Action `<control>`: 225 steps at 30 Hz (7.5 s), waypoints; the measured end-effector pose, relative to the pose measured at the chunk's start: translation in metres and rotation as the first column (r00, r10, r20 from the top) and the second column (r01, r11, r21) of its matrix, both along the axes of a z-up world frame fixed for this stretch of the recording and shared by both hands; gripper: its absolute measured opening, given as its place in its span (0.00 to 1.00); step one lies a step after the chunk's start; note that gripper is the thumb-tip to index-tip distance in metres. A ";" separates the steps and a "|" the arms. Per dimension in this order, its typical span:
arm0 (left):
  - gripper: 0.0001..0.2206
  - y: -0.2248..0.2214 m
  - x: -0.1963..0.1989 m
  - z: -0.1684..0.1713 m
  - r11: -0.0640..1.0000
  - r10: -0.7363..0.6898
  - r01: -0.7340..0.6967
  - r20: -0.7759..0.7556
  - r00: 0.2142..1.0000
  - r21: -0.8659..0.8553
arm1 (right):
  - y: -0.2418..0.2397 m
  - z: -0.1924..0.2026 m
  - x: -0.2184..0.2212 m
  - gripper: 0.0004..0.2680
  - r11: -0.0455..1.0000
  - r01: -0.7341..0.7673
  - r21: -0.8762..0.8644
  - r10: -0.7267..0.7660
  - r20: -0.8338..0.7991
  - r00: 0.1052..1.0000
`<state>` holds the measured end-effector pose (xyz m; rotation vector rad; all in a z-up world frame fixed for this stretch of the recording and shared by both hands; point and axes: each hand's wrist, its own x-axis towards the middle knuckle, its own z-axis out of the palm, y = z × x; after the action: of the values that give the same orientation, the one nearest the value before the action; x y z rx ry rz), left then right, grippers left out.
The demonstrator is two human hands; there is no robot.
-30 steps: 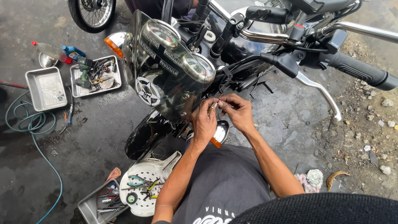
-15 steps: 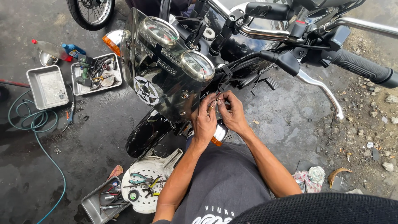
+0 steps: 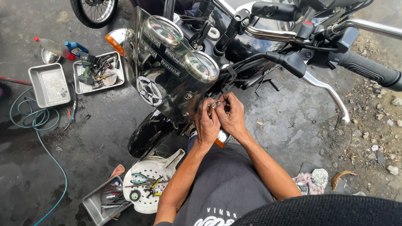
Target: Repairing the electrical wiring and testing the front lights of a motorcycle using a test light.
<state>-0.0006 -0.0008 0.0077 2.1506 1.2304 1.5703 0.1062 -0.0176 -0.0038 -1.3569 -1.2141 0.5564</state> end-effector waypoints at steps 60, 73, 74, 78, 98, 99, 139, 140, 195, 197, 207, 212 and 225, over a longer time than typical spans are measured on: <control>0.06 0.005 0.000 -0.021 0.993 -0.039 0.034 -0.039 0.998 -0.117 | -0.022 -0.022 0.019 0.03 0.994 -0.071 0.085 0.058 0.146 0.988; 0.05 0.009 -0.005 0.001 0.999 0.003 -0.006 -0.046 0.999 -0.054 | -0.025 0.005 0.015 0.05 0.998 -0.066 -0.015 0.067 0.340 0.938; 0.05 0.008 -0.006 0.014 0.998 -0.005 0.003 -0.035 0.999 -0.057 | -0.025 0.005 0.015 0.05 0.998 -0.056 -0.023 0.060 0.336 0.940; 0.05 0.010 -0.006 0.029 0.997 -0.005 0.007 0.024 1.000 -0.082 | -0.055 -0.011 0.015 0.07 0.991 -0.098 -0.091 0.117 0.231 0.966; 0.07 0.006 0.001 0.013 0.990 -0.075 0.083 0.072 0.995 -0.116 | 0.001 -0.019 0.059 0.08 0.966 -0.236 -0.103 0.111 -0.659 0.744; 0.06 0.005 0.003 0.010 0.989 -0.073 0.083 0.078 0.994 -0.122 | -0.001 -0.021 0.058 0.09 0.972 -0.216 -0.092 0.089 -0.709 0.700; 0.06 0.002 -0.006 0.021 0.955 -0.186 0.211 0.131 0.974 -0.208 | -0.001 0.039 0.045 0.03 0.900 -0.242 -0.362 0.178 -0.201 0.963; 0.06 0.002 -0.006 0.021 0.954 -0.192 0.213 0.116 0.975 -0.212 | 0.001 0.031 0.046 0.02 0.909 -0.221 -0.354 0.176 -0.155 0.972; 0.07 0.005 -0.003 0.010 0.971 -0.149 0.135 -0.060 0.987 -0.198 | 0.011 -0.035 0.045 0.05 0.999 -0.004 0.050 -0.011 0.302 0.953; 0.08 0.003 -0.004 0.026 0.963 -0.170 0.161 -0.024 0.985 -0.214 | 0.003 -0.016 0.051 0.05 1.000 -0.026 -0.011 0.027 0.135 0.990; 0.06 0.006 -0.004 0.015 0.954 -0.206 0.209 0.036 0.978 -0.217 | -0.002 0.050 0.040 0.04 0.943 -0.161 -0.291 0.119 -0.156 0.981; 0.05 0.004 -0.008 0.020 0.962 -0.193 0.189 -0.002 0.981 -0.195 | 0.013 0.022 0.037 0.05 0.884 -0.205 -0.420 0.103 -0.251 0.962; 0.06 0.004 -0.008 0.036 0.972 -0.178 0.183 0.045 0.983 -0.146 | 0.012 -0.035 0.035 0.06 0.997 -0.073 -0.035 0.076 0.096 0.992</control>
<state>-0.0083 0.0032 0.0441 2.0703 1.0728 1.3860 0.1409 -0.0054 -0.0386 -1.3832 -1.3446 0.5690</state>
